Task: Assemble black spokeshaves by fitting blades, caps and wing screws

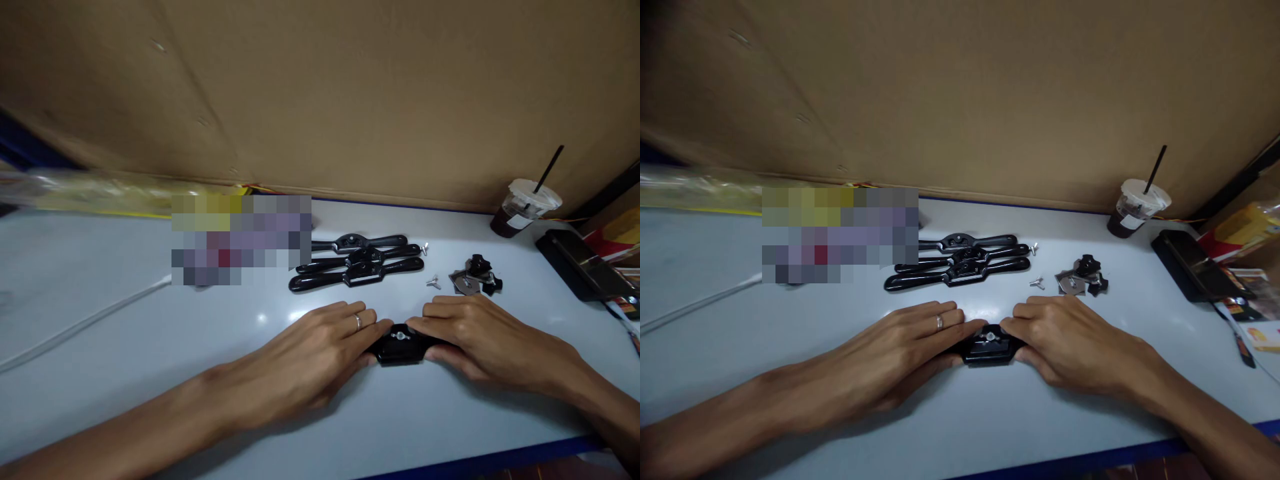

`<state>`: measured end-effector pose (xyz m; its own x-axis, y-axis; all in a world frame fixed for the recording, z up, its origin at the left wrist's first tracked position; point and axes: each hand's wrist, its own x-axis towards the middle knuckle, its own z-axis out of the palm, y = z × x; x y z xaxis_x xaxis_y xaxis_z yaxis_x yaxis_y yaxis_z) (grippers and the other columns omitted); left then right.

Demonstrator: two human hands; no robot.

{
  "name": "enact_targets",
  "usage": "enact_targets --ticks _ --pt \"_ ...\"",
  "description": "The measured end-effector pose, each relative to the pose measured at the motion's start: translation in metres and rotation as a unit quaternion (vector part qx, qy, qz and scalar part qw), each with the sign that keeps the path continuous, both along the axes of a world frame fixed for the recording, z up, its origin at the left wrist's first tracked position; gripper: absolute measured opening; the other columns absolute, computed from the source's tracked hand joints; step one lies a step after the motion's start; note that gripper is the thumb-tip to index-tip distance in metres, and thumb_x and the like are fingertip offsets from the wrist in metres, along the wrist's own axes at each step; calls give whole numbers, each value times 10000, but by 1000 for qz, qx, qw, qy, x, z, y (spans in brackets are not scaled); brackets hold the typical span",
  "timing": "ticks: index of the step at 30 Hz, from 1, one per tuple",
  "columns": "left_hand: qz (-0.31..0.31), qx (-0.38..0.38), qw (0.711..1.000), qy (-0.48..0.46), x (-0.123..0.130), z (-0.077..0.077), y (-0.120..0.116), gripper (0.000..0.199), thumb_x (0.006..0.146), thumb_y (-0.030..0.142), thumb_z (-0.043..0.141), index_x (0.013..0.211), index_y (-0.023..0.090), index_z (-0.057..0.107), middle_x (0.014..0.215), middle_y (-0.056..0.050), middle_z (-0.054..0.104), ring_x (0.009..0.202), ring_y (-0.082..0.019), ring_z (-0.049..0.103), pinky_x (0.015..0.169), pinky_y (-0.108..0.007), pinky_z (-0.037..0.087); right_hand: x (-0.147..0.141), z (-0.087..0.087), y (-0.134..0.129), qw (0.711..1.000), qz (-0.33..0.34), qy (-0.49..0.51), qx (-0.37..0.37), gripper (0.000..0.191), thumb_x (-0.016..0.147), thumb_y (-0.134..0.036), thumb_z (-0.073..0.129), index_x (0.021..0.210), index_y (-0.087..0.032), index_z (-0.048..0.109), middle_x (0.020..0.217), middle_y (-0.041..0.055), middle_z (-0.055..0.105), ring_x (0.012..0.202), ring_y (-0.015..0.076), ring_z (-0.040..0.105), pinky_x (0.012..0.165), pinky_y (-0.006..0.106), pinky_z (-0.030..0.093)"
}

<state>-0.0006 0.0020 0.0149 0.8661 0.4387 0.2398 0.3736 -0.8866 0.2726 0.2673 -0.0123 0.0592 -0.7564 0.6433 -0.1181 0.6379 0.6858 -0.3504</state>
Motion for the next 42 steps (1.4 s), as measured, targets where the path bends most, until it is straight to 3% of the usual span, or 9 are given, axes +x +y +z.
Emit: enact_targets --ticks 8,13,16,19,36,42 --pt "6 -26 1000 -17 0 0 -2 291 1027 124 434 1279 149 578 903 -39 663 757 -195 597 659 -308 496 1 0 -1 1000 3 -9 3 142 993 -146 627 1115 -174 693 951 32 690 838 185 628 735 320 421" --pt "10 78 997 1 1 -5 -2 233 1062 159 430 1209 120 606 923 -64 676 775 -215 601 668 -342 506 -1 0 -12 993 -16 -66 91 112 939 -125 656 1037 -173 681 930 35 682 818 214 634 678 338 412" --pt "-10 143 990 7 1 -8 -2 188 1032 103 461 1068 109 645 885 -69 675 754 -225 575 641 -358 481 -4 -1 -18 981 18 -83 176 190 833 3 624 901 -171 662 857 32 683 767 227 638 599 348 379" --pt "-25 155 988 7 0 -8 -3 175 977 38 506 1038 103 656 905 -68 693 772 -227 574 654 -364 480 -8 -1 -20 974 47 -80 208 265 766 47 579 886 -173 663 826 25 692 739 225 642 559 354 368" --pt "-26 132 991 -26 0 -4 -3 191 1024 79 493 985 130 673 907 -72 718 795 -215 620 708 -354 518 -8 2 -18 981 53 -81 170 322 803 79 541 952 -182 653 885 6 704 788 219 648 593 354 407" --pt "-18 122 992 -13 -2 -9 -2 182 1041 107 489 1053 123 671 917 -70 705 794 -224 621 682 -353 516 -6 -2 -18 981 17 -89 173 203 849 -5 626 928 -189 654 867 20 682 779 234 638 576 349 373"
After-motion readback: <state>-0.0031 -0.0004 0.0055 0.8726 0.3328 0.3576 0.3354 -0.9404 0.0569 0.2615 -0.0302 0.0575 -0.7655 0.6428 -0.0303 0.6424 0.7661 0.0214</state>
